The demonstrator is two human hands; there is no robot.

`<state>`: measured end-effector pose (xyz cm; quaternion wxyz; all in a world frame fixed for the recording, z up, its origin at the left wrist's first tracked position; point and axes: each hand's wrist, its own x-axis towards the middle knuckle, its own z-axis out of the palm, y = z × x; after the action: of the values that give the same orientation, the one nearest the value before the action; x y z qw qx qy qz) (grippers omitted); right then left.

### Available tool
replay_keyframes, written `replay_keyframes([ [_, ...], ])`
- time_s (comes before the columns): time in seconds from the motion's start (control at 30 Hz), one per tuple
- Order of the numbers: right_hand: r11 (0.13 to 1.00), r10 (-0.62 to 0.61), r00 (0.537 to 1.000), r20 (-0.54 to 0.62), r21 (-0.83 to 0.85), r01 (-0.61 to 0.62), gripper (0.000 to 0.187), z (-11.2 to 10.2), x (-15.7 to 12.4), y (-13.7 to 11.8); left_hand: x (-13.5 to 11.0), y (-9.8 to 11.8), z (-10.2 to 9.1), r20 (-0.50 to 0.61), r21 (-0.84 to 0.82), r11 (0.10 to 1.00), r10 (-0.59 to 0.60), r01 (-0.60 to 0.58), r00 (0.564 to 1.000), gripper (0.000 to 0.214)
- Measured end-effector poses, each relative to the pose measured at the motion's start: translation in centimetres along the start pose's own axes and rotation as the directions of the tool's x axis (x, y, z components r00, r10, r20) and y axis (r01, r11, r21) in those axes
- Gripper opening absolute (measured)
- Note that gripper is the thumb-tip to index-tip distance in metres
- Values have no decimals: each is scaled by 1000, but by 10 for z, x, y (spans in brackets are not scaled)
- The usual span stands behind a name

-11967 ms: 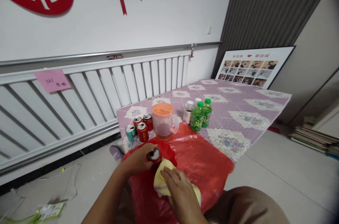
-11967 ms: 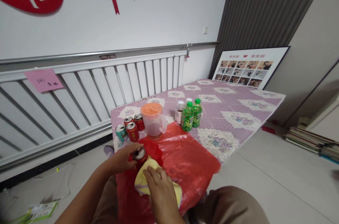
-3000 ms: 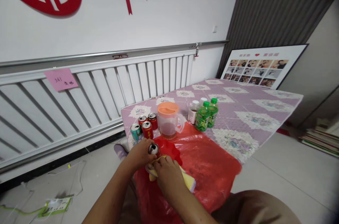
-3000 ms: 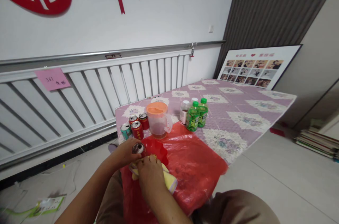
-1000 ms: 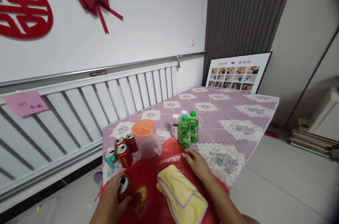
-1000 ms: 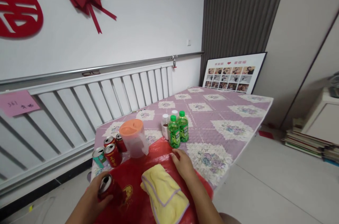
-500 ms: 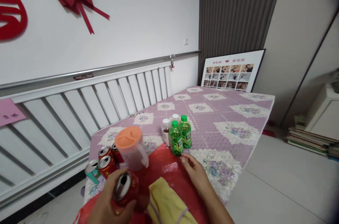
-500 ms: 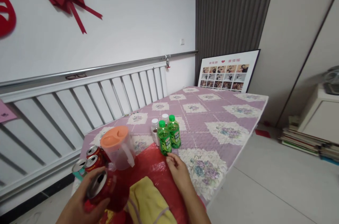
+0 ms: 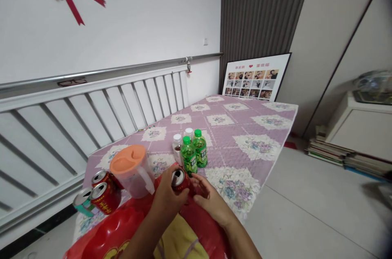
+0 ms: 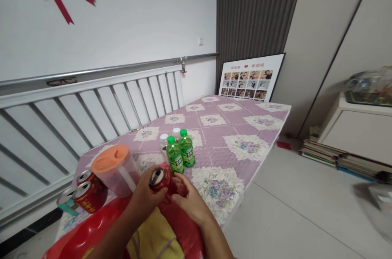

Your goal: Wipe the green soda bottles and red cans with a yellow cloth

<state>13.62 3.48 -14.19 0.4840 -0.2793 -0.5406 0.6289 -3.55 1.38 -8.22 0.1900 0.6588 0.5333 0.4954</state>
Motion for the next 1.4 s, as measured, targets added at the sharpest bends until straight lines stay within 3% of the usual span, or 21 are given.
replay_keyframes([
  [0.07, 996, -36, 999, 17, -82, 37, 76, 4, 1, 5, 2, -2, 6, -14, 7, 1000, -12, 12, 1000, 57],
  [0.17, 915, -175, 983, -62, -378, 139, 84, 8, 4, 18, 6, 1, 15, -19, 25, 999, -40, 41, 999, 56],
  [0.27, 769, -346, 931, -116, -603, 211, 86, 9, 9, 32, 9, 6, 24, -14, 37, 997, -68, 68, 998, 55],
  [0.37, 704, -434, 879, -196, -683, 195, 81, 6, 12, 41, 11, 9, 34, -22, 30, 995, -90, 90, 996, 57],
  [0.57, 714, -399, 874, -278, -692, 106, 68, 0, 10, 29, 11, 10, 52, -49, 3, 995, -103, 103, 993, 69],
  [0.7, 773, -300, 860, -413, -633, -35, 71, -10, 13, 12, -10, 2, 55, -73, 6, 1000, -25, 25, 997, 67],
  [0.8, 793, -270, 798, -538, -595, -132, 75, -24, 18, 2, -39, -9, 54, 36, 120, 992, 31, -35, 999, 50],
  [0.9, 799, -261, 722, -641, -563, -211, 75, -41, 23, -3, -66, -19, 56, 167, 216, 976, -24, -12, 986, 48],
  [1.07, 798, -261, 639, -724, -534, -279, 70, -62, 31, -4, -81, -18, 61, 340, 271, 963, -91, -5, 936, 45],
  [1.17, 798, -271, 644, -715, -541, -265, 66, -66, 38, 0, -78, -13, 62, 379, 287, 958, -99, -15, 920, 45],
  [1.4, 766, -359, 710, -606, -626, -146, 56, -73, 58, 11, -75, -8, 62, 420, 315, 949, -131, -9, 898, 45],
])
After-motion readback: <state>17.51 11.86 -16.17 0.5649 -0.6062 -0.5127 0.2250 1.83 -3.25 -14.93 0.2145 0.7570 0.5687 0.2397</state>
